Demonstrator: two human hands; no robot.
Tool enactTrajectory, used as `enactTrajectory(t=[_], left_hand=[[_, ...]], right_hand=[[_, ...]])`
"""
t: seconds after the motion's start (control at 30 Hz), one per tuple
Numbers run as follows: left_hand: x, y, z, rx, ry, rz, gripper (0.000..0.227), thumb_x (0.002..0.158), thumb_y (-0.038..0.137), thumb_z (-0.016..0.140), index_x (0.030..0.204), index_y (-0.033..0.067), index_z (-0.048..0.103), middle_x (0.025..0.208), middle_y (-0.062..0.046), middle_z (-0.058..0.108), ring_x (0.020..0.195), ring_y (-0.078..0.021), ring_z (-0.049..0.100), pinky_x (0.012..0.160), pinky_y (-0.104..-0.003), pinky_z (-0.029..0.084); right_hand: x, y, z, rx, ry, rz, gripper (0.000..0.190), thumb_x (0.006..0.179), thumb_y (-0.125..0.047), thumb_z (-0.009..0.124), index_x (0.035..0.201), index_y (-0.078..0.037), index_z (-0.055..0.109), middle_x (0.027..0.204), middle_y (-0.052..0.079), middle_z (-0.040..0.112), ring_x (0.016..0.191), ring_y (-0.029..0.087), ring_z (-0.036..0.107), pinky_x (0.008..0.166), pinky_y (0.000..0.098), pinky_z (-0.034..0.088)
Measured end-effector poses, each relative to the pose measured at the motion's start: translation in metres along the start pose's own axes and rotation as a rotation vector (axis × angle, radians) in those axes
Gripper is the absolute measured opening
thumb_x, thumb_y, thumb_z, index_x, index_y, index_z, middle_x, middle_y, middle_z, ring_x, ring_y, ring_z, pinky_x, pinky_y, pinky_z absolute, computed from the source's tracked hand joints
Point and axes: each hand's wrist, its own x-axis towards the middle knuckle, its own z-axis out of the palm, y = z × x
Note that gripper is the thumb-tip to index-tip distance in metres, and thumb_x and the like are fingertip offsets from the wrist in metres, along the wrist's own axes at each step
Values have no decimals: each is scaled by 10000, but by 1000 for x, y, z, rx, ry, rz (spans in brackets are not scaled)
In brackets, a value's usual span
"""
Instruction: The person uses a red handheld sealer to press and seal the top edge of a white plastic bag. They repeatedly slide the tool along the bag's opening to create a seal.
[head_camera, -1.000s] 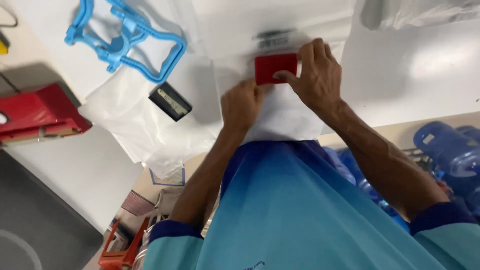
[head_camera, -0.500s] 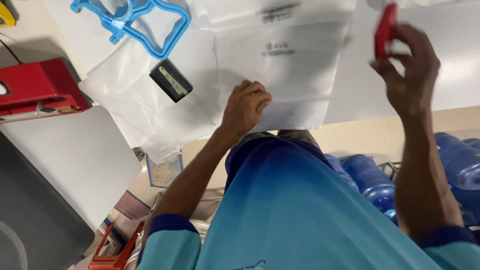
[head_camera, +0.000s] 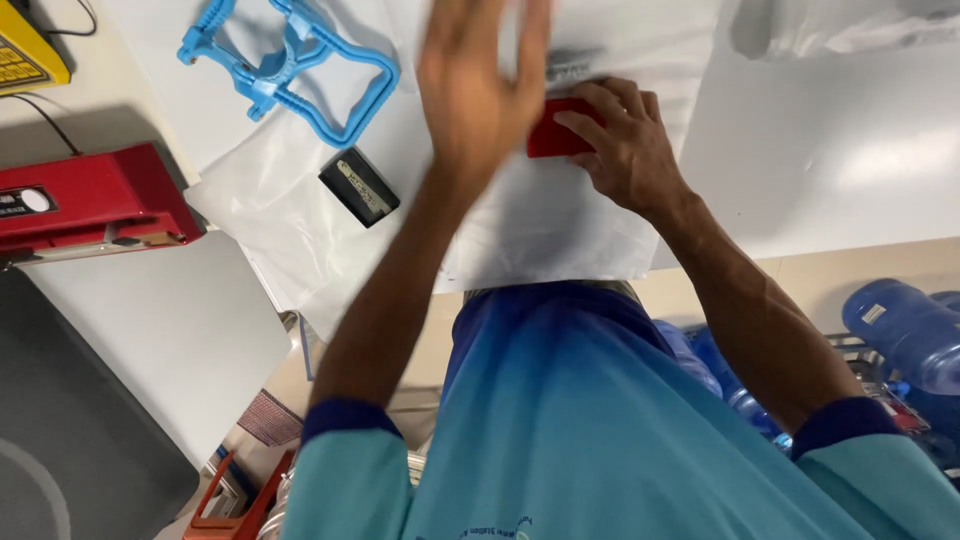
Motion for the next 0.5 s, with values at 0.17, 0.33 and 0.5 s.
enactTrajectory(t=[0.17,0.33,0.5], left_hand=[[-84,-15,22,-14,-681,-619,509,890,584,667,967,81,673,888,-73,757,750,-315,721,632,-435,539],[-43,-21,34,16,-1012,-760,387,961,474,621,924,101,717,781,-39,738,672,-261,694,585,-381,541],[-52,-27,52,71,-1111,-573,267,901,266,664,908,11,742,700,-161,700,690,-392,759,585,-473,616]], right_hand=[[9,9,9,76,21,67,425,830,-117,895,1245,-106,805,1338,146,669,1202,381,527,850,503,470],[19,-2,-12,215,6,169,592,869,-164,918,1363,-47,613,1409,219,553,1284,435,497,921,558,540],[39,-9,-22,107,-429,841,586,927,-494,824,1076,50,666,945,237,730,894,449,728,685,535,570]])
